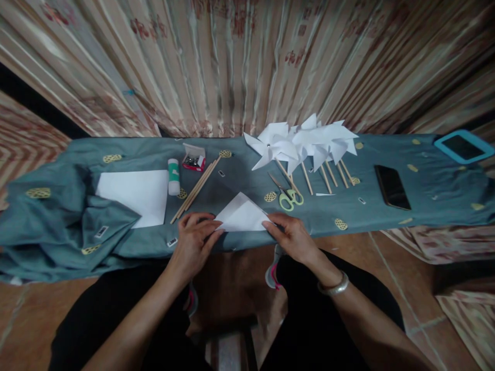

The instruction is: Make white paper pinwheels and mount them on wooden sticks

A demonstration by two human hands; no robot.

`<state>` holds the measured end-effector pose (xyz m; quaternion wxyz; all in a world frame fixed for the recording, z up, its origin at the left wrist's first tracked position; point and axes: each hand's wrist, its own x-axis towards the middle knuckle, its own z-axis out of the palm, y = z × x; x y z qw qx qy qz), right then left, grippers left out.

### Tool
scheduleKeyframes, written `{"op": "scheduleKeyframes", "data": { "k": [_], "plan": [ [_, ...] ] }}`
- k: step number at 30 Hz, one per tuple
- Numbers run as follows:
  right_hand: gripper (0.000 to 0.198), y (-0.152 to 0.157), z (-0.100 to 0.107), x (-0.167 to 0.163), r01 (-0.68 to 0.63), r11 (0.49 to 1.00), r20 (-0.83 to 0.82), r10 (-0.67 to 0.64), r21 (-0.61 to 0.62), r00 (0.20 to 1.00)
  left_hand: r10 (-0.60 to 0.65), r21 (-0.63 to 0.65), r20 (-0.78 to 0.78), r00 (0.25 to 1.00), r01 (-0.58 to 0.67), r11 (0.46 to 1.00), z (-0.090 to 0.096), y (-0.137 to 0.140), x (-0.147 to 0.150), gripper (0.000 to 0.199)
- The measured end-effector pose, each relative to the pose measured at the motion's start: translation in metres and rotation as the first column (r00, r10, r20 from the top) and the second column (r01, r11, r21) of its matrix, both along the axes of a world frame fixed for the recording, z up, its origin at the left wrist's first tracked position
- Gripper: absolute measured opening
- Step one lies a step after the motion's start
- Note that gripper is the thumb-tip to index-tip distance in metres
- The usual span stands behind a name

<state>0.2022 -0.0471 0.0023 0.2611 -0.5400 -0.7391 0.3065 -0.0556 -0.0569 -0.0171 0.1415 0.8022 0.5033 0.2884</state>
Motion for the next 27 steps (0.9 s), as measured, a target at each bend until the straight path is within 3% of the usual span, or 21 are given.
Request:
{"op": "scheduleKeyframes", "data": {
  "k": [5,9,11,13,16,20,27],
  "plan": [
    [0.017,0.002,0.001,-0.005,0.143,0.989,0.055,-0.144,0.021,0.988,0.059,-0.078,-0.059,0.996,-0.064,0.995,0.009,0.003,0.002,0.030],
    [0.014,0.007,0.000,-0.007,0.201,0.980,0.076,-0.199,-0.015,0.977,0.122,0.075,-0.129,0.984,-0.113,0.991,0.017,0.003,0.008,0.029],
    [0.013,0.009,0.000,-0.008,0.224,0.974,0.091,-0.219,-0.037,0.971,0.082,0.185,-0.177,0.981,-0.049,0.981,0.019,-0.002,0.017,0.037],
    [0.011,0.012,0.001,-0.008,0.243,0.968,0.108,-0.236,-0.058,0.966,-0.051,0.226,-0.247,0.968,0.108,0.968,0.015,-0.009,0.029,0.038],
    [0.010,0.015,0.004,-0.010,0.254,0.964,0.135,-0.242,-0.079,0.961,-0.145,0.190,-0.313,0.939,0.211,0.959,0.004,-0.017,0.043,0.042],
    [0.010,0.019,0.008,-0.011,0.249,0.965,0.197,-0.228,-0.088,0.954,-0.135,0.124,-0.353,0.926,0.190,0.974,-0.007,-0.016,0.048,0.050],
    [0.010,0.026,0.010,-0.014,0.264,0.959,0.270,-0.230,-0.099,0.935,-0.121,0.069,-0.395,0.910,0.161,0.985,-0.008,-0.011,0.047,0.054]
  ]
}}
